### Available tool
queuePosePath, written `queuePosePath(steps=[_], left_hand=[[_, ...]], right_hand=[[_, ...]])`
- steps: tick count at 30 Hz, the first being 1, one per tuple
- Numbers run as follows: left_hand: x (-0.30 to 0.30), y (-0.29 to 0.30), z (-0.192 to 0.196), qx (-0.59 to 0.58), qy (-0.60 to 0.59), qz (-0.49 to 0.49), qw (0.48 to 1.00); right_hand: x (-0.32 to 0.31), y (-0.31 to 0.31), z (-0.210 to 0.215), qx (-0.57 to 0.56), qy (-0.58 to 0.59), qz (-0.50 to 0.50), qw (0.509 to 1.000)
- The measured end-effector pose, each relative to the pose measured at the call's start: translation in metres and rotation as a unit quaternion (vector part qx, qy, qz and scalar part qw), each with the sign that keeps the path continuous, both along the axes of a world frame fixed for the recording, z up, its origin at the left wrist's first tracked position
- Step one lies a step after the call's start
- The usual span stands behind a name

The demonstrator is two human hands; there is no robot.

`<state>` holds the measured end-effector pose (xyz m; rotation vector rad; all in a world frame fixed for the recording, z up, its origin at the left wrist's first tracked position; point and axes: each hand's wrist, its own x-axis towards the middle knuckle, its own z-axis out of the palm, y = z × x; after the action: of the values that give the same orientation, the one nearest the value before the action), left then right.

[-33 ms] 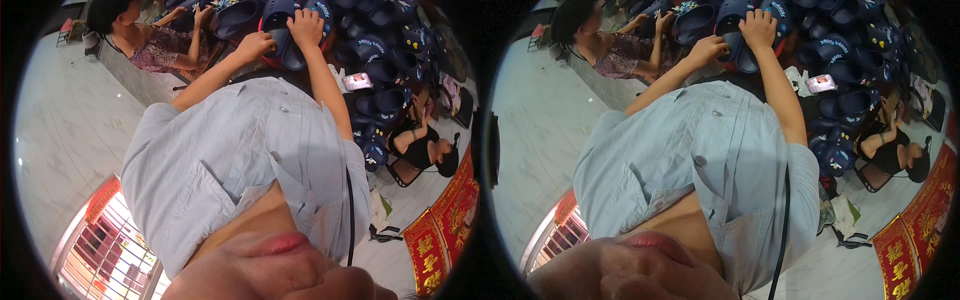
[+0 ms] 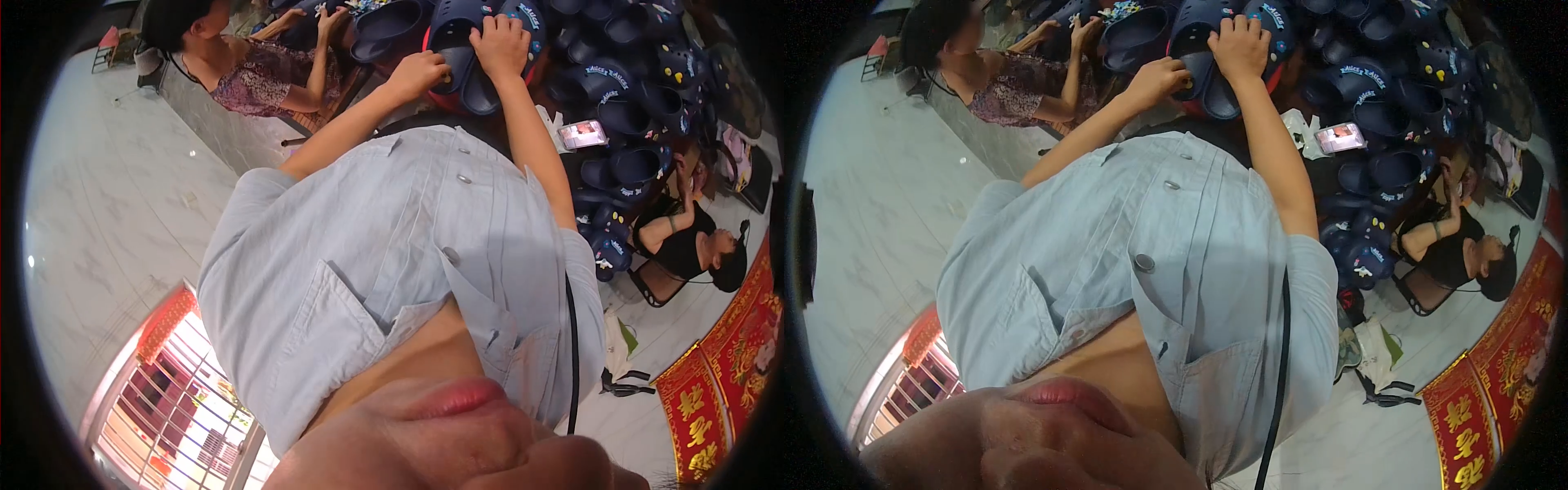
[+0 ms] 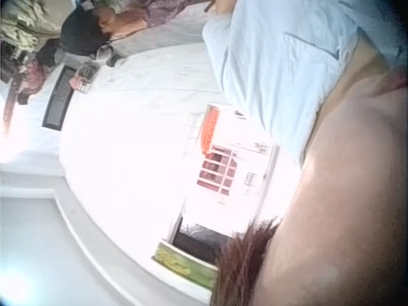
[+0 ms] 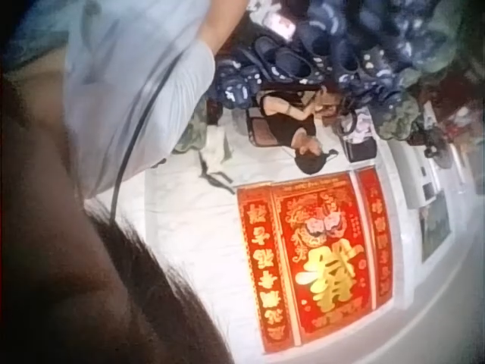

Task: Inserting decorative charms into the holes of blue foam clogs.

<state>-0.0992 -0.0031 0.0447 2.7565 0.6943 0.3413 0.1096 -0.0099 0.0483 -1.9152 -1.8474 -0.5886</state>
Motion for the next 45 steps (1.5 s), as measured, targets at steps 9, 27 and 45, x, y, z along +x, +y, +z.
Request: queuePosePath(steps=[9,27,45], left_hand=[[0.009,-0.006,-0.015,0.026,-0.03,0.087,0.995],[0.014,0.017,0.001,-0.208,-0.271,0.256,0.904],[0.017,0.15,-0.033,-0.523,-0.117,0.188,0.823]], right_hand=[[0.0,-0.002,-0.001,-0.015,0.015,0.017,1.0],[-0.001,-0.004,0.004,-0.032,0.02,0.019,0.999],[-0.004,-0.004,0.009,-0.044,0.022,0.02,0.999]])
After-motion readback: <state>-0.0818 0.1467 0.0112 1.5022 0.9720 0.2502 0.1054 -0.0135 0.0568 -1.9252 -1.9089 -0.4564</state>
